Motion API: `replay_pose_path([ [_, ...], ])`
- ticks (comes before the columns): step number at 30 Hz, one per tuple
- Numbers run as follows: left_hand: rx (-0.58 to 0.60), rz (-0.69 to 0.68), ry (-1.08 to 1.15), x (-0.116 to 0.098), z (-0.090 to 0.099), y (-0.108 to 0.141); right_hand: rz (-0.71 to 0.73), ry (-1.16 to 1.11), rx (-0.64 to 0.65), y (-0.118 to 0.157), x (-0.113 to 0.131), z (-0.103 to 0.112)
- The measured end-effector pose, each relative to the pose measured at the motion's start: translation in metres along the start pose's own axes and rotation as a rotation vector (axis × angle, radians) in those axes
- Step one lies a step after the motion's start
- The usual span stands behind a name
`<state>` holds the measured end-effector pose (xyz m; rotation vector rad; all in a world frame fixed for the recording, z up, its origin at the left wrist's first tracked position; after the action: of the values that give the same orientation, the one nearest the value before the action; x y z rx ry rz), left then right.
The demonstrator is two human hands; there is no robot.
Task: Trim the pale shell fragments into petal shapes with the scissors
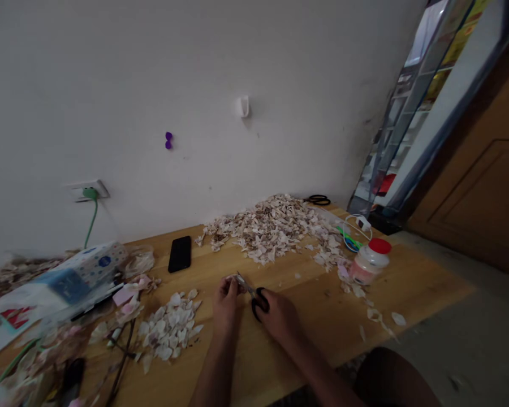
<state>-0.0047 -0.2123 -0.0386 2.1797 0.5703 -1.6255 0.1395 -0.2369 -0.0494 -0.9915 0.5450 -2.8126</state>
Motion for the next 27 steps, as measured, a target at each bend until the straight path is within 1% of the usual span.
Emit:
replay_pose_path([
  [3, -0.004, -0.013, -0.031, 0.000, 0.000, 0.000, 0.001, -0.015, -0.005, 0.000, 0.000, 0.000],
  [7, -0.011, 0.003, -0.053, 0.006, 0.002, -0.002, -0.021, -0.022, 0.003, -0.001, 0.001, 0.003],
  [15, -0.006, 0.095, 0.067, 0.018, 0.003, -0.005, -0.038, -0.019, 0.041, -0.001, 0.002, 0.003],
  [19, -0.054, 0.148, 0.137, 0.018, 0.000, -0.001, -0.017, 0.003, 0.017, -0.001, 0.003, 0.004],
  [22, -0.051, 0.184, 0.172, 0.017, -0.002, 0.002, -0.010, 0.022, 0.004, 0.000, 0.004, 0.005],
  [27, -0.068, 0.182, 0.159, 0.016, -0.001, 0.002, -0.017, 0.026, 0.014, 0.000, 0.004, 0.004],
])
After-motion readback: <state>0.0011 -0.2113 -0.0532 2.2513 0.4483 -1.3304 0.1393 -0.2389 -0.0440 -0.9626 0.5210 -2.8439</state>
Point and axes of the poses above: each hand's wrist, its own y-axis away from the middle knuckle, its own z-axis out of the back of the hand, x = y × z, the point moved 2 cm from there along -y, towards the middle knuckle, and after that the axes turned 13 degrees about -x, right-handed, at the moved point
